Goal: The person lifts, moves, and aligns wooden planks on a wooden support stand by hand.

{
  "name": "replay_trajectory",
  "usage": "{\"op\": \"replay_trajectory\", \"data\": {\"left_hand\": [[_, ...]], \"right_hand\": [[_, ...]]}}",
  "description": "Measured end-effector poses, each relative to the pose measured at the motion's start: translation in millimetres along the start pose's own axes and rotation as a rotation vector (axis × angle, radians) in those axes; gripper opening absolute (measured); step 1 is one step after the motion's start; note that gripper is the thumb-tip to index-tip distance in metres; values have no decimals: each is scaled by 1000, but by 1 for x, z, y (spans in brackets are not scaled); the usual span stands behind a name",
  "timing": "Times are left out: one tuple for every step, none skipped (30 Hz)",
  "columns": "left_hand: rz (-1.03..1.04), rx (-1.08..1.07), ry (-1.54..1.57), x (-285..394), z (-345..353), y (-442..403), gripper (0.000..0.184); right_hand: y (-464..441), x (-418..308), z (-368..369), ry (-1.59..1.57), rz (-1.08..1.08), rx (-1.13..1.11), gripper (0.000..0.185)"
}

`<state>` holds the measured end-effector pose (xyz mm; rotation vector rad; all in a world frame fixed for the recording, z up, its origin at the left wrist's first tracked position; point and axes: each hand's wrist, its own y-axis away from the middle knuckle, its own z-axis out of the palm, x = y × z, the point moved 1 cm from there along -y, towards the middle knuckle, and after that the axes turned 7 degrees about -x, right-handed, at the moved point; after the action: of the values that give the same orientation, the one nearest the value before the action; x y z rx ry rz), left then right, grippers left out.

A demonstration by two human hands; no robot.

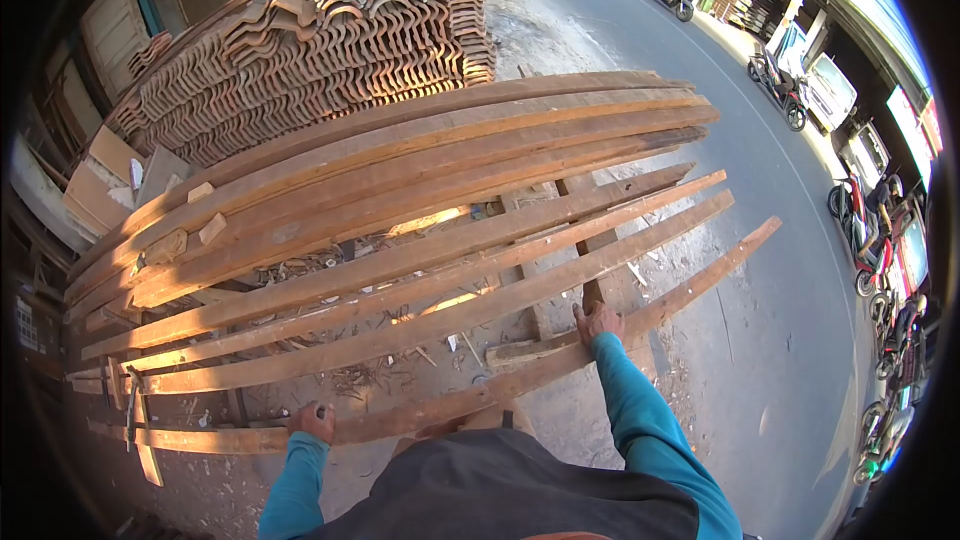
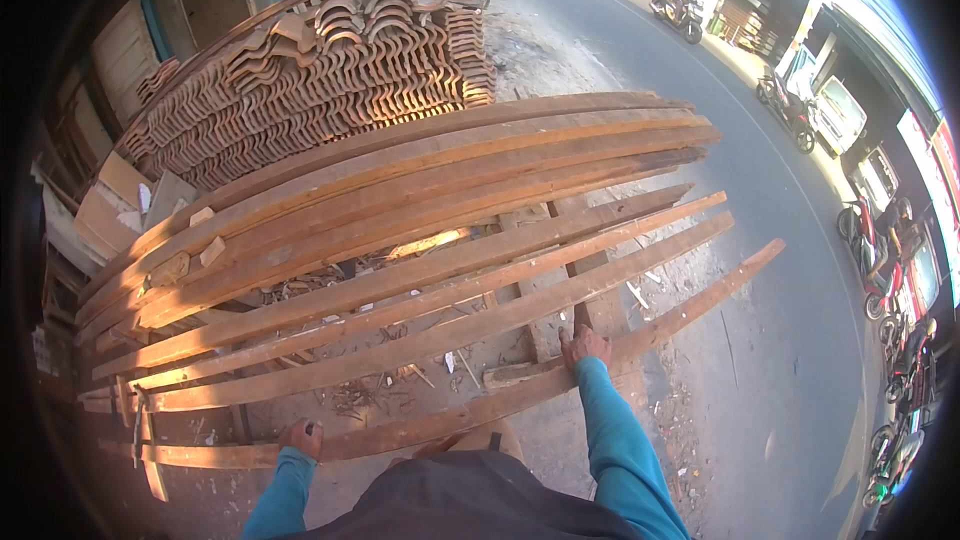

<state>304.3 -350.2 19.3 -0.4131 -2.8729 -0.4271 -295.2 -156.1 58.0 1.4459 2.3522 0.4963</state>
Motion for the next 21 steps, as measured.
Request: {"op": "replay_trajectory", "data": {"left_hand": [[-1, 0, 1, 1, 0, 0, 37], [-7, -16, 2, 1, -1, 0, 36], [-13, -32, 4, 2, -2, -1, 36], [-14, -31, 5, 1, -1, -1, 36], [-15, -23, -5, 1, 0, -1, 35], [-16, -17, -15, 0, 1, -2, 35], [-16, -17, -14, 3, -3, -1, 35], [-19, -31, -15, 6, -6, 0, 36], [-21, -45, -17, 9, -10, 1, 38], [-21, -46, -16, 10, -11, 1, 38], [-24, -48, -14, 10, -11, 2, 38], [-27, -50, -13, 11, -12, 1, 38], [-28, -50, -13, 9, -10, 1, 38], [-24, -45, -1, 6, -6, 0, 36], [-20, -39, 10, 3, -4, -1, 34], [-20, -39, 10, 2, -2, -1, 34], [-15, -29, 5, 0, -1, -2, 35], [-10, -20, 0, -1, 0, -2, 35], [-11, -21, 0, -2, 1, -2, 35], [-3, -18, 15, -3, 2, -3, 36], [5, -15, 30, -4, 3, -3, 36]], "right_hand": [[0, 0, 0, 1, -1, 0, 65], [0, 1, 0, -1, -4, 0, 65], [1, 1, -1, -3, -9, -1, 65], [1, 0, -1, -2, -10, 0, 65], [1, 0, -2, -2, -7, -5, 66], [1, 0, -2, -1, -4, -10, 66], [1, 0, -1, -1, -4, -10, 66], [-1, 1, 1, -6, -5, -5, 66], [-1, 2, 2, -11, -6, 0, 65], [-1, 2, 2, -10, -6, -1, 65], [0, 2, 3, -1, -17, 31, 61], [0, 1, 3, 9, -28, 63, 58], [0, 2, 3, 9, -28, 63, 58], [-1, 2, 3, 4, -29, 53, 58], [-1, 2, 3, 0, -31, 43, 58], [-1, 1, 3, 0, -31, 43, 58], [-1, 1, 2, 0, -27, 42, 59], [0, 1, 2, 2, -24, 41, 59], [-1, 1, 2, 3, -23, 40, 59], [-1, 1, 1, 12, -15, 18, 62], [-1, 0, 1, 21, -7, -4, 64]]}}
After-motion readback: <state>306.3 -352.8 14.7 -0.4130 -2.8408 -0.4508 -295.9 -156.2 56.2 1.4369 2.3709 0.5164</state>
